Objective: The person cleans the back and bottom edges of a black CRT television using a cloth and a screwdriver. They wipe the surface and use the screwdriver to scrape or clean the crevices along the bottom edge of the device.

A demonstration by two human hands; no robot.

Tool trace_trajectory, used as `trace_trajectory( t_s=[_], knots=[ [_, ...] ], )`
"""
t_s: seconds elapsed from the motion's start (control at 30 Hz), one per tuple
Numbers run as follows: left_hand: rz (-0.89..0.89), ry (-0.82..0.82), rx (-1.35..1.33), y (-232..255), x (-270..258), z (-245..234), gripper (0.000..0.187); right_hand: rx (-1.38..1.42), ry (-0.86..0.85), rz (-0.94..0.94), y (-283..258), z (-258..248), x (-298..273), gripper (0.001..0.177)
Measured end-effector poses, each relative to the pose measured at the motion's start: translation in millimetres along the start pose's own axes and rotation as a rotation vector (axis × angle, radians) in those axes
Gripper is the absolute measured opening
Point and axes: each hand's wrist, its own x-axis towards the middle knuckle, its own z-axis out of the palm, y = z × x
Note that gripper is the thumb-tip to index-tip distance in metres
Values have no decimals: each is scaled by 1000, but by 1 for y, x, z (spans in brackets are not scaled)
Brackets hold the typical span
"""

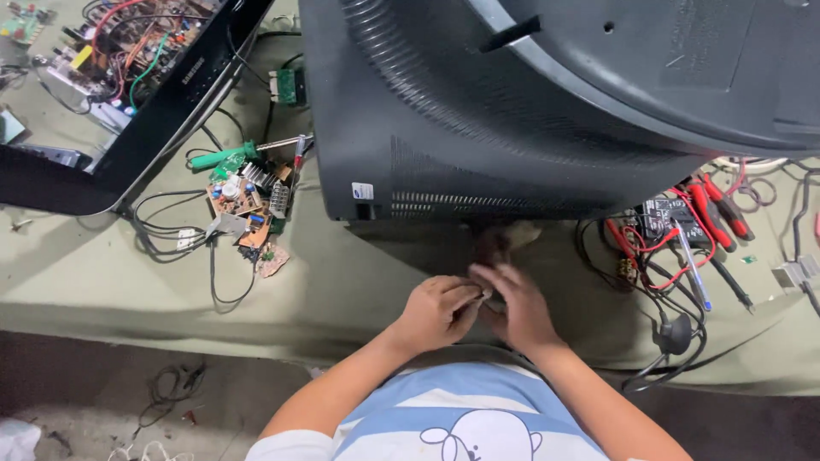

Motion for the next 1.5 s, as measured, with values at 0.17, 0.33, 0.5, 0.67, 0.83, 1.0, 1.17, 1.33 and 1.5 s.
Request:
trace_trajectory(
  t_s=[0.17,0.33,0.5,0.67,0.83,1.0,1.17,1.33,1.5],
  knots=[
    [38,-25,-22,-5,-2,-9,27,279,1,198,-11,-1,15,50],
    [-139,-226,75,-25,-24,-5,51,467,350,148,-12,-14,21,46],
    [-191,-429,89,-26,-12,10,47,495,521,-84,-19,-9,23,23],
    [-146,-310,43,-47,-13,31,24,466,431,-229,-30,4,26,57],
    [-113,-244,-133,-46,1,15,17,295,220,-230,-4,13,31,39],
    [12,-165,-72,-32,6,15,20,254,67,-131,16,32,35,35],
    [34,-192,71,-18,8,13,13,317,190,-163,25,37,26,35],
    [54,-236,161,-28,-22,25,18,332,329,-229,16,26,23,36],
    [-11,-293,277,-40,-45,41,22,320,350,-276,26,33,18,36]
  ],
)
